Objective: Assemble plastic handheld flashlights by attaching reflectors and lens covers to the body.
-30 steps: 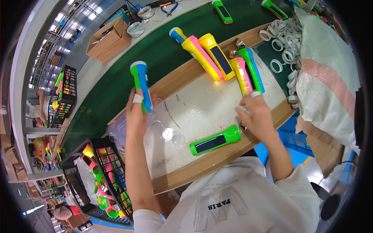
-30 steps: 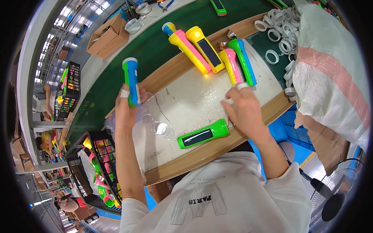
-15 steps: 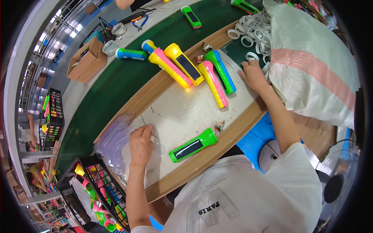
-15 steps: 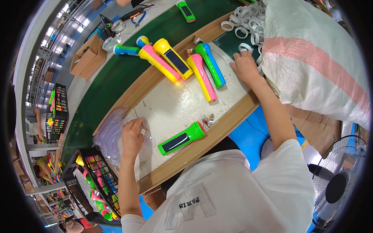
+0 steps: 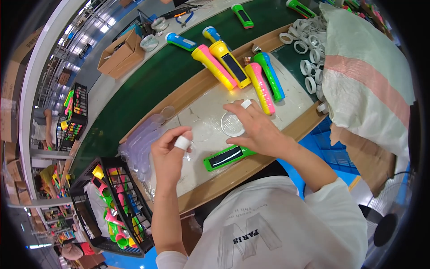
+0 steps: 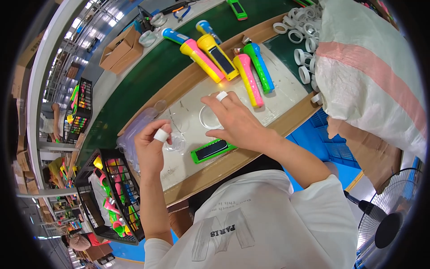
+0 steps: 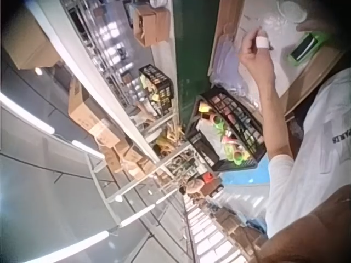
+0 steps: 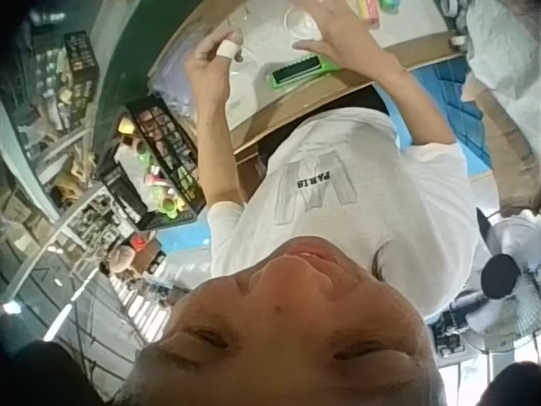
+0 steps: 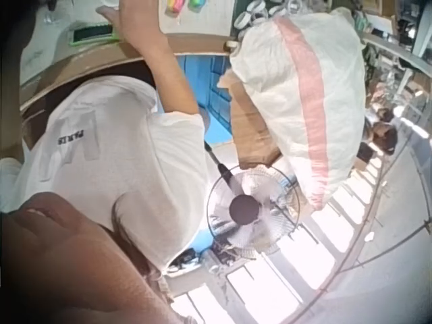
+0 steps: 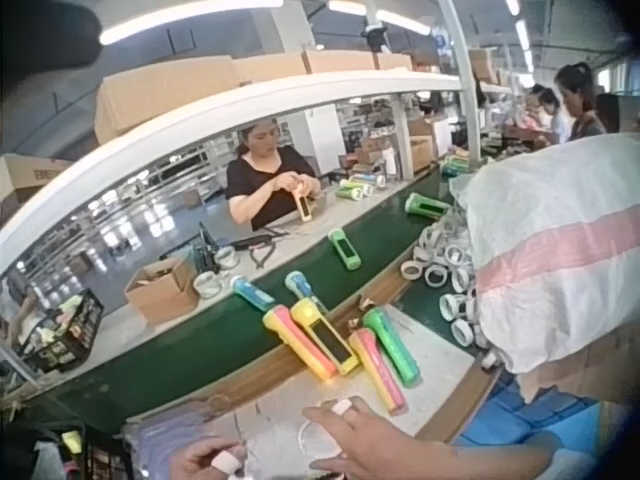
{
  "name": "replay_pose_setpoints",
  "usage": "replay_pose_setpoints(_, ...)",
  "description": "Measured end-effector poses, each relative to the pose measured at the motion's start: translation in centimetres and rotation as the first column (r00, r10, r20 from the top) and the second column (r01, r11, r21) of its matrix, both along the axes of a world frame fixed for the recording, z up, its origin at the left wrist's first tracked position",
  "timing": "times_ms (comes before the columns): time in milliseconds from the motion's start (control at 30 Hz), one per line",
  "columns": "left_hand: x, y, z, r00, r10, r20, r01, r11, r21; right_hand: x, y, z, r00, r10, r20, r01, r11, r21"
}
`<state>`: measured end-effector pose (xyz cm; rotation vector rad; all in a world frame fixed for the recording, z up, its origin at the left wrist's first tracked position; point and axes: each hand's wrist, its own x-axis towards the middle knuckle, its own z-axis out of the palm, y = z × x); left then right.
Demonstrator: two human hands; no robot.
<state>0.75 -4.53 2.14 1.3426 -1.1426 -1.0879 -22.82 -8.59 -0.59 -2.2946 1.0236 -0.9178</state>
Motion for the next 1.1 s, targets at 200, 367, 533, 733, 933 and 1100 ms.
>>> replay_pose_setpoints(200,-4.3,-1.9,-0.1,0.982,-0.104,0.159,0.100,0.995,0.031,1.9,0.2,-1.1,0.976,0.007,0.218,-0.012,1.000,0.026)
replay_pose_setpoints(367,-5.0,-10.1,-4.7,0.983,-0.039,0.180,0.032,0.999,0.043,0.0,-0.1,-1.4,0.954,-0.111,0.278,0.044,0.971,0.234)
replay_pose_setpoints(533,-9.9,-17.0,-8.3,0.995,0.083,-0.047,-0.079,0.994,0.073,-0.8,-0.6,-1.9,0.926,-0.206,0.315,0.084,0.929,0.362)
replay_pose_setpoints(733,-5.7,-13.7,-4.9,0.983,-0.149,-0.111,0.161,0.981,0.112,-2.3,-1.9,-2.7,0.874,-0.325,0.362,0.119,0.865,0.487)
replay_pose_setpoints(933,-0.3,-5.1,5.3,0.940,-0.340,0.021,0.332,0.929,0.164,-1.1,-3.9,-2.5,0.869,-0.307,0.387,0.109,0.884,0.455)
replay_pose_setpoints(1100,0.8,-0.9,7.6,0.892,-0.430,0.135,0.374,0.874,0.311,0.2,-2.8,-1.9,0.870,-0.150,0.469,-0.063,0.911,0.408)
